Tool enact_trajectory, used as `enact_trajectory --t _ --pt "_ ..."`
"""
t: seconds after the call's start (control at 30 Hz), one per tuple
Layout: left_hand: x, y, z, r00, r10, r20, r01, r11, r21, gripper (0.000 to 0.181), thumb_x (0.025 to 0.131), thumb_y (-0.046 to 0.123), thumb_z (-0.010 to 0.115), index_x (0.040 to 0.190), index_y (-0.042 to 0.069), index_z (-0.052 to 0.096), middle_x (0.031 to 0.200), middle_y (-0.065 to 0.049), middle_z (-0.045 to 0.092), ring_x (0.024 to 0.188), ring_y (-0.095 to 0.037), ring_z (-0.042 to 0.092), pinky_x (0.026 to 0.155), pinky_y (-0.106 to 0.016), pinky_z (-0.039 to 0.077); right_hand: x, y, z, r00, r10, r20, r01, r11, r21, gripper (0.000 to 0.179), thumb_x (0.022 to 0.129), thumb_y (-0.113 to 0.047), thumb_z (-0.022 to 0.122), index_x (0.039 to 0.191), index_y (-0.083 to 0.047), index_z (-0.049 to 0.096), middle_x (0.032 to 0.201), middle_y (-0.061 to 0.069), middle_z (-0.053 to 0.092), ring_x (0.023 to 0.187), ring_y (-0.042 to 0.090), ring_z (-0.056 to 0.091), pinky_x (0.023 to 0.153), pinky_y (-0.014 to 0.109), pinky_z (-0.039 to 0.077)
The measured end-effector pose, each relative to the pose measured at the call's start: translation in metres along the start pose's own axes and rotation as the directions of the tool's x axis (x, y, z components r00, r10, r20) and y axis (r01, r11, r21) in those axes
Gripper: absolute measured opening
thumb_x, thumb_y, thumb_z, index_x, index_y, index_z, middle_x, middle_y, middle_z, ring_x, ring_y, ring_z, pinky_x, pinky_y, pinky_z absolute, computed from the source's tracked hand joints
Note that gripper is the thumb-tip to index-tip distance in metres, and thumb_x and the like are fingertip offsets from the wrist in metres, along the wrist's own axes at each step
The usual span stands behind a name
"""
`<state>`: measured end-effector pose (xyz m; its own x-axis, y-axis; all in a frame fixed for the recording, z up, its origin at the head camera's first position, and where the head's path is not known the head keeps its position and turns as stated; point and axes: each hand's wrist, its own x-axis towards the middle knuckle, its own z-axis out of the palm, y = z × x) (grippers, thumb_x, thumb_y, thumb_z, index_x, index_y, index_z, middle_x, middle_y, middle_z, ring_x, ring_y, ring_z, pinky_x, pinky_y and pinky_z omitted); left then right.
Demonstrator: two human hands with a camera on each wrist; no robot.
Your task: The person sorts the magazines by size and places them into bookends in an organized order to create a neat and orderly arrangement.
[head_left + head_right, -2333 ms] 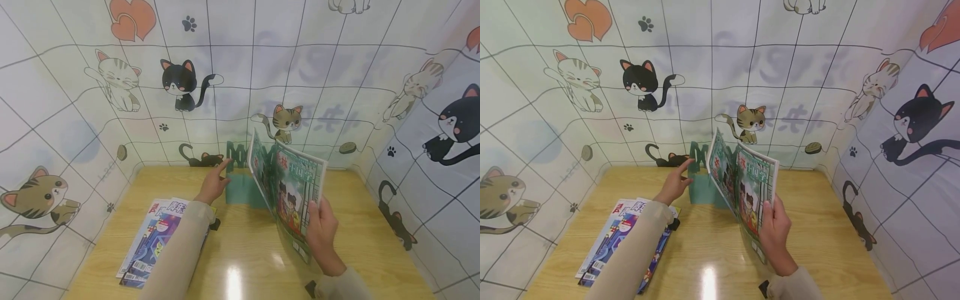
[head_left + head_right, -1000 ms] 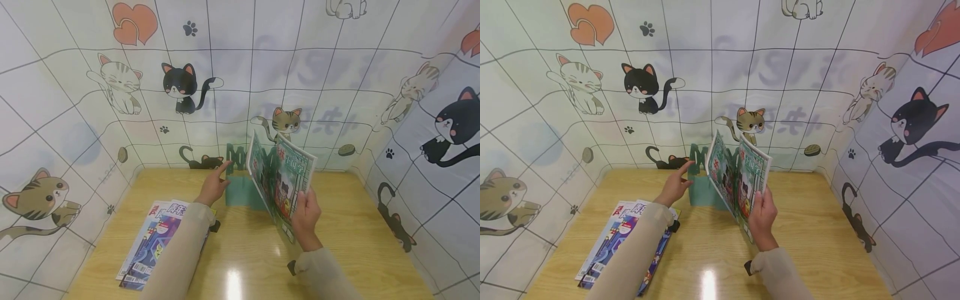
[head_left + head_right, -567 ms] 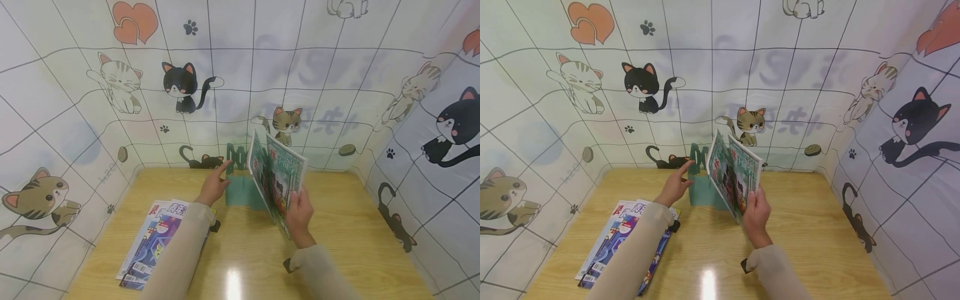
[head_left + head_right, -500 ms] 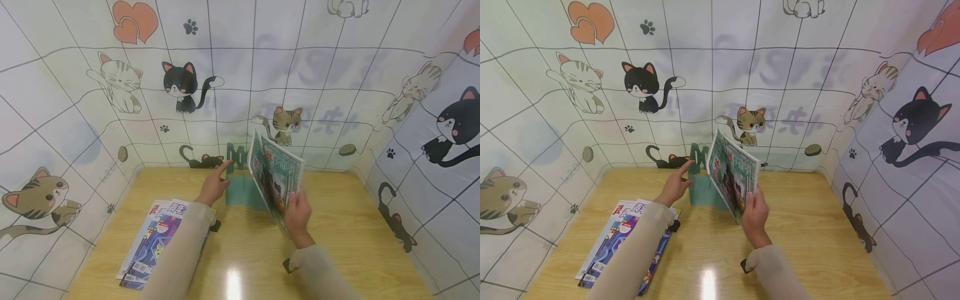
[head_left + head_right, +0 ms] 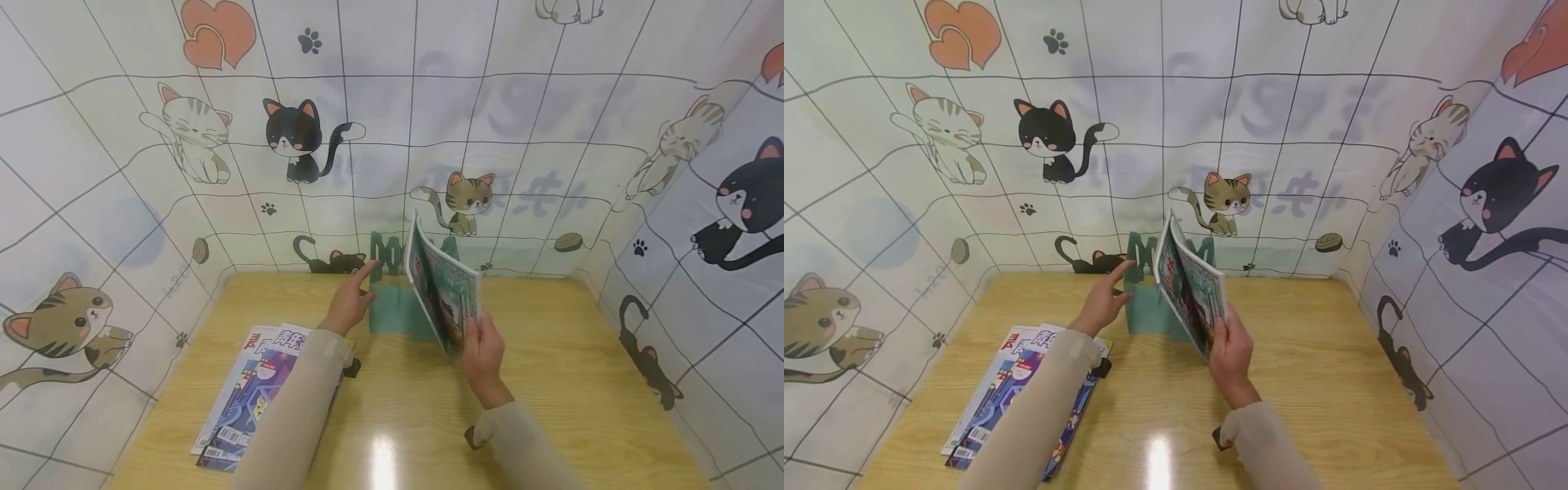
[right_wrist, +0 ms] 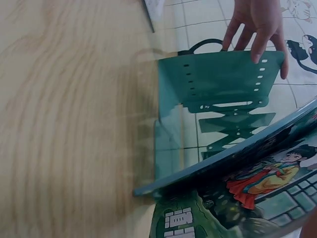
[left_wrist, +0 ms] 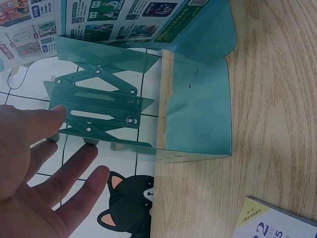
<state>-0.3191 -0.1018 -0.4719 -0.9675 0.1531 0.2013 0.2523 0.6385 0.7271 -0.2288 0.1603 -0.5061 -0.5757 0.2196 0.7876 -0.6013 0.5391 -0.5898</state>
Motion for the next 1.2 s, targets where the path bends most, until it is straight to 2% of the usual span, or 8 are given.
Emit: enact_trajectory --t 0.13,0.27,0.4,0.53,0.7,0.93,1.07,1.2 --pt "0.000 0.001 0.000 1.000 0.001 -0.002 -0.001 1.000 -0.003 0.077 0.091 0.005 0.067 0.149 0.041 0.034 0.151 -0.002 0.040 0.092 -0.023 0.068 0.073 -0.038 0.055 -0.004 0.007 -0.005 0.999 -0.033 0.010 0.033 0.996 -0.082 0.027 0.091 -0.001 0.057 0.116 0.004 0.065 0.099 0.019 0.070 0.079 0.029 0.066 0.062 0.044 0.052" --pt "-0.001 0.001 0.000 1.000 -0.004 -0.006 0.004 1.000 0.001 0.077 0.091 0.005 0.067 0.149 0.042 0.033 0.151 -0.002 0.040 0.092 -0.023 0.068 0.071 -0.038 0.055 -0.004 0.010 -0.008 0.994 -0.102 0.027 0.105 0.983 -0.153 0.024 0.091 -0.008 0.057 0.109 0.005 0.067 0.085 0.017 0.065 0.064 0.023 0.056 0.048 0.034 0.047" --pt "-0.002 0.000 0.001 1.000 -0.013 -0.004 0.013 1.000 0.009 0.076 0.092 0.006 0.067 0.149 0.043 0.033 0.151 -0.003 0.040 0.093 -0.023 0.068 0.072 -0.038 0.055 -0.006 0.009 -0.009 0.988 -0.138 0.064 0.148 0.969 -0.199 0.023 0.089 -0.012 0.059 0.105 0.003 0.067 0.079 0.015 0.061 0.062 0.023 0.051 0.046 0.035 0.043" --pt "-0.003 0.001 0.001 1.000 -0.015 0.004 0.015 1.000 0.010 0.075 0.092 0.006 0.067 0.149 0.041 0.033 0.152 -0.003 0.039 0.094 -0.023 0.068 0.072 -0.038 0.055 -0.010 0.007 -0.010 0.982 -0.147 0.115 0.167 0.968 -0.186 0.022 0.089 -0.014 0.061 0.105 -0.001 0.068 0.079 0.012 0.063 0.066 0.022 0.051 0.047 0.033 0.043" --pt "-0.003 0.003 0.000 1.000 -0.011 -0.005 0.011 1.000 -0.004 0.074 0.091 0.005 0.067 0.150 0.037 0.035 0.152 -0.004 0.039 0.094 -0.024 0.068 0.073 -0.040 0.055 -0.013 0.003 -0.012 0.973 -0.126 0.193 0.152 0.980 -0.128 0.030 0.090 -0.017 0.065 0.117 -0.005 0.068 0.085 0.008 0.067 0.072 0.019 0.055 0.048 0.024 0.045" --pt "-0.002 0.002 0.001 1.000 -0.012 -0.002 0.012 1.000 0.009 0.074 0.091 0.006 0.067 0.150 0.038 0.034 0.152 -0.003 0.040 0.093 -0.023 0.068 0.069 -0.037 0.055 -0.018 0.000 -0.012 0.953 -0.095 0.287 0.118 0.991 -0.066 0.046 0.079 -0.005 0.078 0.124 -0.008 0.067 0.095 0.007 0.069 0.082 0.019 0.059 0.052 0.016 0.048" --pt "-0.001 0.002 0.001 1.000 -0.004 -0.006 0.004 1.000 0.015 0.074 0.091 0.006 0.067 0.150 0.037 0.035 0.152 -0.003 0.040 0.093 -0.024 0.068 0.069 -0.038 0.055 -0.020 -0.003 -0.010 0.949 -0.060 0.309 0.075 0.996 -0.038 0.052 0.076 -0.005 0.081 0.125 -0.007 0.066 0.099 0.010 0.068 0.085 0.023 0.061 0.053 0.015 0.049" --pt "-0.001 0.002 0.000 1.000 -0.004 -0.008 0.005 1.000 0.017 0.075 0.091 0.007 0.068 0.150 0.039 0.034 0.152 -0.002 0.039 0.094 -0.024 0.068 0.072 -0.040 0.055 -0.020 -0.005 -0.008 0.937 0.012 0.349 -0.005 1.000 -0.020 0.052 0.077 -0.011 0.081 0.126 -0.006 0.065 0.104 0.012 0.068 0.088 0.028 0.062 0.054 0.019 0.051"
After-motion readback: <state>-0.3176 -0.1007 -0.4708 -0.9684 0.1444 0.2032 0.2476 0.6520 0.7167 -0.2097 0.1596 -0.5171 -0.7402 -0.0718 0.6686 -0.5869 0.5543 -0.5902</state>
